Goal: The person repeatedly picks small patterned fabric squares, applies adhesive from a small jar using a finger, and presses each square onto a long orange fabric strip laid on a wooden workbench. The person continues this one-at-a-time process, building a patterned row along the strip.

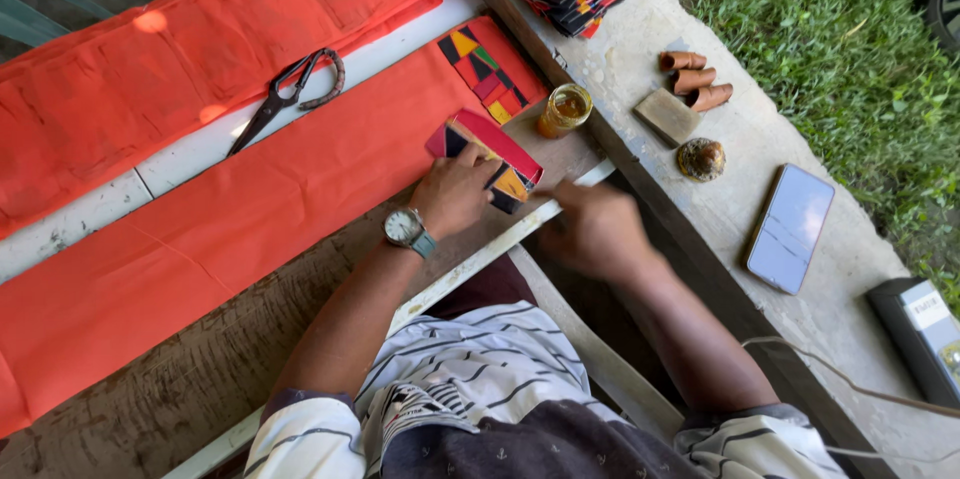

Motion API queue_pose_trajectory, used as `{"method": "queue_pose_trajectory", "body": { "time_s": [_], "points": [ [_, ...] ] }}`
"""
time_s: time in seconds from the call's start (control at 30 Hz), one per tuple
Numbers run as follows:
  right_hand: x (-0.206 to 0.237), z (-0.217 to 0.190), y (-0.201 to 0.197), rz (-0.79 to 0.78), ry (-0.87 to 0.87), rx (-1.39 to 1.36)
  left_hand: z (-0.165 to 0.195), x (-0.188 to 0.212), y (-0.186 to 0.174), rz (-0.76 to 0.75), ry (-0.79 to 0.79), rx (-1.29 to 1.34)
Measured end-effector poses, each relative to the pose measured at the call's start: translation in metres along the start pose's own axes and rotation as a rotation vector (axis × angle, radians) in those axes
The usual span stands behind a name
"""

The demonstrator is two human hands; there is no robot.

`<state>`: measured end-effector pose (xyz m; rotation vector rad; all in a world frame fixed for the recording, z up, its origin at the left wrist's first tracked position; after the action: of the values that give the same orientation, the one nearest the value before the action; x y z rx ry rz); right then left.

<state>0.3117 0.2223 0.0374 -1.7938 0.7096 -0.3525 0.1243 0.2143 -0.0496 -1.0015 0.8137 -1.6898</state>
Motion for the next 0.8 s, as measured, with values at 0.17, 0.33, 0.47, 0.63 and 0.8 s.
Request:
{"method": "queue_pose_trajectory", "body": {
  "time_s": [0.17, 0.33, 0.47, 0.63, 0.8],
  "points": [
    [-0.055, 0.068, -0.040, 0.006, 0.172, 0.229, 0.028, -0.001, -0.003, 0.020, -0.100, -0.120],
    [-0.087, 0.094, -0.014, -0.186, 0.227, 0.235, 0.030, 0.017, -0.013, 0.065, 0.076, -0.056],
    [-0.095, 0.093, -0.008, -0.260, 0.205, 0.258, 0.028, 0.018, -0.004, -0.086, -0.078, -0.075],
    [-0.085, 0.100, -0.027, -0.176, 0.227, 0.137, 0.020, 0.005, 0.001, -0.058, -0.019, -0.032],
    [-0.052, 0.087, -0.053, -0.112, 0.111, 0.045, -0.009, 0.004, 0.003, 0.012, 0.029, -0.051]
  ]
}}
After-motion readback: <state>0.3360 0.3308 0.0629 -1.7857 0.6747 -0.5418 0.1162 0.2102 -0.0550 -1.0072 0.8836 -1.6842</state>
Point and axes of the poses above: each hand's wrist, its own x-axis away from the middle knuckle, its own y-axis out of the palm, z = x × y, the point moved 5 cm from there along -x, towards the middle knuckle, and after that the axes turned 8 degrees about -z, right-handed, at the moved point
